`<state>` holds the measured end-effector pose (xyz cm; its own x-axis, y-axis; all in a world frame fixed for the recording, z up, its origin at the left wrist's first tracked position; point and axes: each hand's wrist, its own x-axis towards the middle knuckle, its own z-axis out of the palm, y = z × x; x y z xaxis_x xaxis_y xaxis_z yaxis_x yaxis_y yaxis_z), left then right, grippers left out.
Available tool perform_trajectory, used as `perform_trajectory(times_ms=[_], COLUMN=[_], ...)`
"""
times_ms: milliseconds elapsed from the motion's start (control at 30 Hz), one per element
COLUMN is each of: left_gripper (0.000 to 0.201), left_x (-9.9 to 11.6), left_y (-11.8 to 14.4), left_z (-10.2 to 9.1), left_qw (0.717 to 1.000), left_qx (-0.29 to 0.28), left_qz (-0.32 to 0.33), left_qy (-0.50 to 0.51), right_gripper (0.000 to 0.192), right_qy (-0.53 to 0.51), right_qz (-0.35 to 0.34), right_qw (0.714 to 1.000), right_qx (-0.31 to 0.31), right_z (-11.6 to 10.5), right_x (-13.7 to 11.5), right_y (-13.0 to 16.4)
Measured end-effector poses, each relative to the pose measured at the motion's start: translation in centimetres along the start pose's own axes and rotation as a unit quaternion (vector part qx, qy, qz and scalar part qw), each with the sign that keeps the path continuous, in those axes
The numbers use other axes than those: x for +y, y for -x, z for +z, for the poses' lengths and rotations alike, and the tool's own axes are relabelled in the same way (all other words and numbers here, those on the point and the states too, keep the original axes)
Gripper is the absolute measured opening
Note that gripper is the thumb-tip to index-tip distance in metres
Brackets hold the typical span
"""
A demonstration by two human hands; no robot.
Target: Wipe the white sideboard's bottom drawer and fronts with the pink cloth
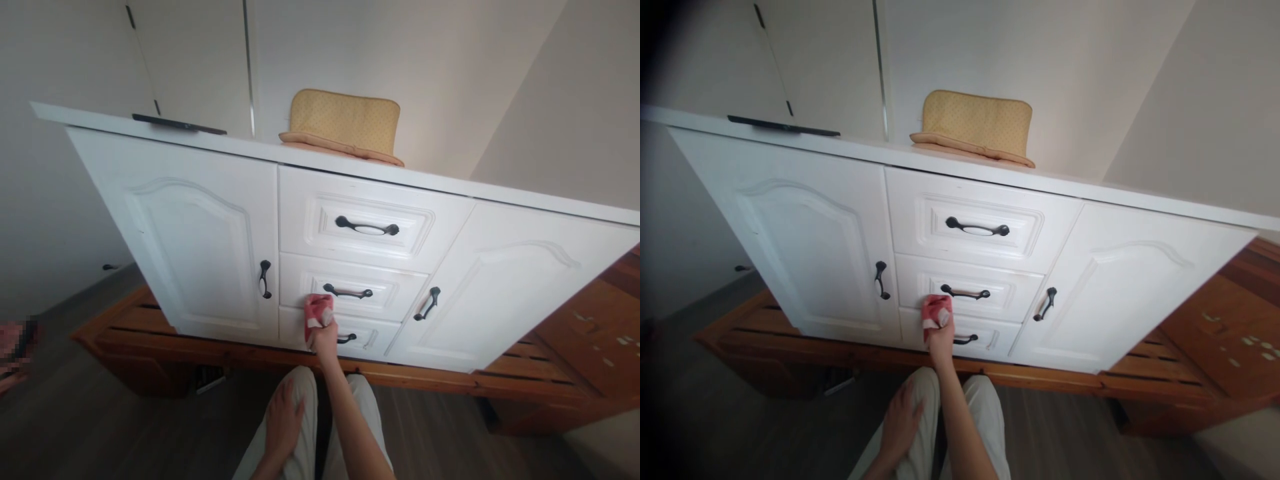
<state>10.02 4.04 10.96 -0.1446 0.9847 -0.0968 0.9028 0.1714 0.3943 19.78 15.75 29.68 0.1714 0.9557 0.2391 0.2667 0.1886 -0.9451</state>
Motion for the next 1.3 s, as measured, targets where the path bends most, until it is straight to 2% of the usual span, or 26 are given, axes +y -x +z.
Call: perform_trajectory(times_ms=[67,100,167,200,300,400,500,567,667,767,867,967,1067,1167,1233,1300], left_gripper=[0.064,0.064,0.062,0.061,0.059,0.056,0.055,0.056,0.058,0.059,0.059,0.061,0.061,0.061,0.061,0.061], left_x=[0.1,0.2,0.2,0.1,-0.1,-0.2,-0.2,-0.3,-0.3,0.1,0.6,1.0,1.1,1.1,0.9,0.8], left_y=[0.7,0.9,0.9,0.9,0.5,0.3,0.1,0.1,0.1,-0.1,-0.2,-0.3,-0.2,-0.1,-0.2,-0.3], left_z=[0.4,0.5,0.4,0.3,0.6,1.4,2.0,2.2,2.0,1.8,1.7,1.6,1.4,1.4,1.5,1.8], left_qw=[0.999,0.998,0.998,0.998,0.998,0.996,0.995,0.994,0.995,0.995,0.995,0.996,0.996,0.996,0.996,0.996], left_qx=[-0.015,-0.021,-0.024,-0.02,0.003,0.029,0.05,0.057,0.05,0.042,0.041,0.032,0.021,0.015,0.013,0.01], left_qz=[0.014,0.017,0.024,0.026,0.026,0.025,0.025,0.026,0.025,0.017,0.012,0.008,0.005,0.002,0.002,-0.001], left_qy=[-0.041,-0.051,-0.056,-0.055,-0.061,-0.078,-0.086,-0.084,-0.081,-0.085,-0.088,-0.087,-0.087,-0.089,-0.09,-0.084], right_gripper=[0.022,0.02,0.022,0.024,0.028,0.034,0.029,0.028,0.034,0.035,0.024,0.016,0.014,0.011,0.011,0.017], right_qy=[0.126,0.202,0.306,0.327,0.314,0.297,0.301,0.309,0.321,0.307,0.269,0.256,0.219,0.161,0.113,0.035], right_qz=[-0.079,-0.108,-0.148,-0.167,-0.228,-0.25,-0.225,-0.197,-0.161,-0.163,-0.201,-0.232,-0.272,-0.282,-0.255,-0.198], right_qw=[0.988,0.97,0.932,0.919,0.901,0.896,0.906,0.917,0.928,0.936,0.942,0.938,0.937,0.942,0.952,0.97], right_qx=[-0.05,-0.076,-0.127,-0.147,-0.193,-0.217,-0.195,-0.159,-0.102,-0.051,-0.003,0.016,0.03,0.09,0.129,0.137], right_z=[4.2,5.8,8.1,8.9,10.1,9.5,6.6,3.0,-4.3,-12.5,-18.8,-21.5,-21.4,-20.3,-19.4,-18.4], right_x=[-0.5,-0.4,0.9,1.9,5.9,10.5,14.5,16.7,19.2,20.2,18.7,14.8,9.6,5.0,3.4,3.4], right_y=[0.0,0.1,0.2,0.3,0.7,1.6,3.1,4.0,4.8,4.6,3.4,1.2,-1.4,-3.1,-3.2,-2.3])
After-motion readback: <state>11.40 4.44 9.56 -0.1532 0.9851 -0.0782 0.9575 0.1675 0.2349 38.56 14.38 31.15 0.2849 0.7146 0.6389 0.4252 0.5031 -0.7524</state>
